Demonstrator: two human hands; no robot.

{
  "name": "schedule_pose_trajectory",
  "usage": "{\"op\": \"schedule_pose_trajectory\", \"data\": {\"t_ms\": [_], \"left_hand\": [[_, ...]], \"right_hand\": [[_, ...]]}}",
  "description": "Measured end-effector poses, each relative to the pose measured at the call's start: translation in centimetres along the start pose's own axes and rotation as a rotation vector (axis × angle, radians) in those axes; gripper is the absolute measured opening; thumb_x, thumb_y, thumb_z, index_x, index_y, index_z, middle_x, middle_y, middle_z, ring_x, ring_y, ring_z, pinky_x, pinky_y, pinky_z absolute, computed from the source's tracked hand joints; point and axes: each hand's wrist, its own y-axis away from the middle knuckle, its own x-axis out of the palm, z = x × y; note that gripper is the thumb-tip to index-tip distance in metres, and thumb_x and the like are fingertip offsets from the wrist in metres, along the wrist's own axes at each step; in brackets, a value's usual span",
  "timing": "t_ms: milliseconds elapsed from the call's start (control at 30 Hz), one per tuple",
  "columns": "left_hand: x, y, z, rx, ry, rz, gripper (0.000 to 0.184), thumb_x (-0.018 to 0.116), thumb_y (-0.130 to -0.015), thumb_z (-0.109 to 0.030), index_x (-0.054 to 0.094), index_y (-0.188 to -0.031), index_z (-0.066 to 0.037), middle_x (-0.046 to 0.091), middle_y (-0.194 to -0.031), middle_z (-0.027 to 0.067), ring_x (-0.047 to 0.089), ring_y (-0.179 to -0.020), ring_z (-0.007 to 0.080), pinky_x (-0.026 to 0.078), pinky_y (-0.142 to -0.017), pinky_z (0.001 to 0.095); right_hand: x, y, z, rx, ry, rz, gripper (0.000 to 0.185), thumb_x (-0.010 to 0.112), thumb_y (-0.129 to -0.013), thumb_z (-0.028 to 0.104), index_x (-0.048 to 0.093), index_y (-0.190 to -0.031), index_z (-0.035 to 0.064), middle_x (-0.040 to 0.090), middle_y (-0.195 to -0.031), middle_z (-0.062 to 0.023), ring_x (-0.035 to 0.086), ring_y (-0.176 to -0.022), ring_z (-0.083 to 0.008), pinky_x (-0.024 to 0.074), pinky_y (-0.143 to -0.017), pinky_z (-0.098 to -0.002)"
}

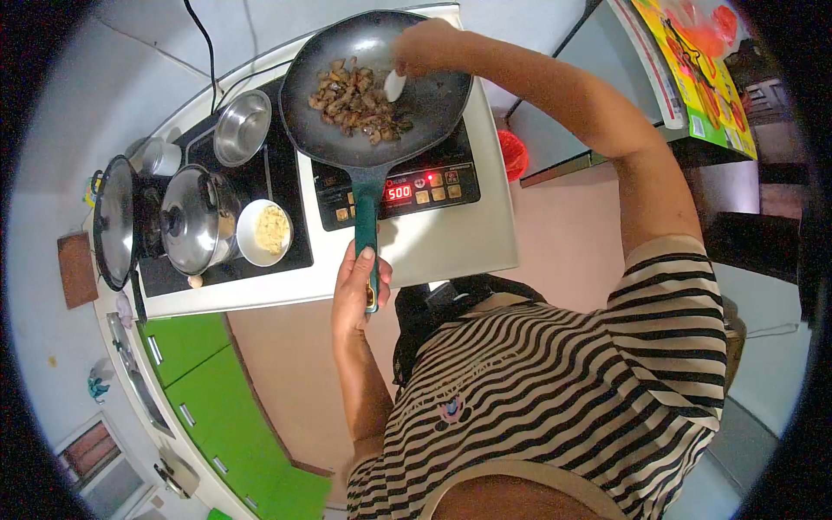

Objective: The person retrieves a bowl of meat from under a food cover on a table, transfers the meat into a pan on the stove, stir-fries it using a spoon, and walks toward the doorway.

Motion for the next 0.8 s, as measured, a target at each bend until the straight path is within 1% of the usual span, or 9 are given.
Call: {"op": "schedule_pose_trajectory", "data": {"t_ms": [100,200,300,333,433,600,667,767,800], "left_hand": [[0.2,0.1,-0.2,-0.002,-0.030,-0.025,0.044,0.045,-0.097,-0.033,0.044,-0.131,-0.005,0.050,-0.061,0.0034,0.037,-0.036,0.0070,0.028,-0.033,0.0198],[0.1,0.2,-0.2,0.010,-0.015,-0.014,0.045,0.046,-0.097,-0.034,0.044,-0.131,-0.004,0.050,-0.062,0.0034,0.037,-0.036,0.0070,0.028,-0.033,0.0197],[-0.1,0.1,-0.1,0.012,0.010,0.013,0.045,0.047,-0.096,-0.034,0.044,-0.131,-0.005,0.051,-0.063,0.0035,0.038,-0.037,0.0071,0.029,-0.034,0.0194],[0.0,0.1,-0.2,-0.001,0.020,0.024,0.045,0.048,-0.096,-0.034,0.045,-0.131,-0.006,0.051,-0.063,0.0035,0.038,-0.037,0.0070,0.029,-0.034,0.0193],[0.2,0.2,-0.1,-0.001,0.016,0.023,0.045,0.048,-0.096,-0.035,0.045,-0.130,-0.006,0.051,-0.064,0.0033,0.039,-0.038,0.0069,0.029,-0.034,0.0192],[0.1,0.1,0.0,-0.020,0.017,0.000,0.044,0.048,-0.096,-0.035,0.045,-0.130,-0.007,0.051,-0.064,0.0030,0.038,-0.038,0.0066,0.029,-0.034,0.0191],[0.1,0.1,-0.1,-0.013,0.001,0.019,0.044,0.048,-0.096,-0.034,0.045,-0.130,-0.007,0.051,-0.064,0.0027,0.038,-0.038,0.0066,0.029,-0.033,0.0190],[0.3,0.2,-0.1,0.005,0.004,0.018,0.044,0.048,-0.096,-0.034,0.046,-0.130,-0.006,0.051,-0.063,0.0026,0.037,-0.038,0.0066,0.029,-0.033,0.0191],[0.4,0.2,-0.1,0.005,0.004,0.020,0.044,0.048,-0.096,-0.034,0.046,-0.130,-0.006,0.051,-0.063,0.0026,0.037,-0.038,0.0066,0.029,-0.033,0.0191]], "right_hand": [[-1.9,1.8,-0.1,0.002,-0.057,-0.026,0.019,0.070,-0.071,0.029,0.072,-0.084,0.0148,0.069,-0.079,-0.0088,0.067,-0.071,-0.0260,0.0535,-0.060,-0.0398],[-5.4,4.2,-0.5,-0.082,0.053,0.266,0.013,0.064,-0.075,0.022,0.073,-0.076,0.0126,0.068,-0.075,-0.0107,0.066,-0.068,-0.0269,0.0517,-0.060,-0.0433],[1.1,0.4,-0.8,-0.308,0.044,0.247,0.015,0.062,-0.076,0.022,0.073,-0.081,0.0138,0.069,-0.076,-0.0098,0.065,-0.068,-0.0293,0.0516,-0.062,-0.0424],[0.8,1.1,0.1,-0.334,-0.253,0.225,0.019,0.058,-0.083,0.025,0.073,-0.092,0.0152,0.069,-0.084,-0.0086,0.066,-0.076,-0.0288,0.0511,-0.068,-0.0404],[1.3,0.3,3.2,-0.404,-0.554,0.136,0.024,0.054,-0.089,0.028,0.070,-0.103,0.0161,0.069,-0.094,-0.0072,0.065,-0.086,-0.0264,0.0502,-0.075,-0.0396],[2.6,-1.5,2.6,-0.310,-0.651,0.008,0.025,0.052,-0.093,0.025,0.067,-0.109,0.0152,0.069,-0.099,-0.0078,0.065,-0.092,-0.0239,0.0496,-0.081,-0.0384],[4.4,-4.1,0.4,-0.510,-0.462,-0.219,0.024,0.051,-0.093,0.023,0.068,-0.107,0.0134,0.069,-0.096,-0.0084,0.065,-0.091,-0.0241,0.0496,-0.081,-0.0374],[2.5,-5.9,-0.6,-0.518,-0.133,-0.296,0.026,0.052,-0.092,0.027,0.068,-0.107,0.0120,0.069,-0.097,-0.0086,0.065,-0.091,-0.0238,0.0496,-0.081,-0.0373],[1.1,-5.3,0.2,-0.086,-0.683,-0.048,0.029,0.053,-0.091,0.033,0.067,-0.108,0.0146,0.068,-0.099,-0.0083,0.065,-0.091,-0.0251,0.0503,-0.081,-0.0381]]}}
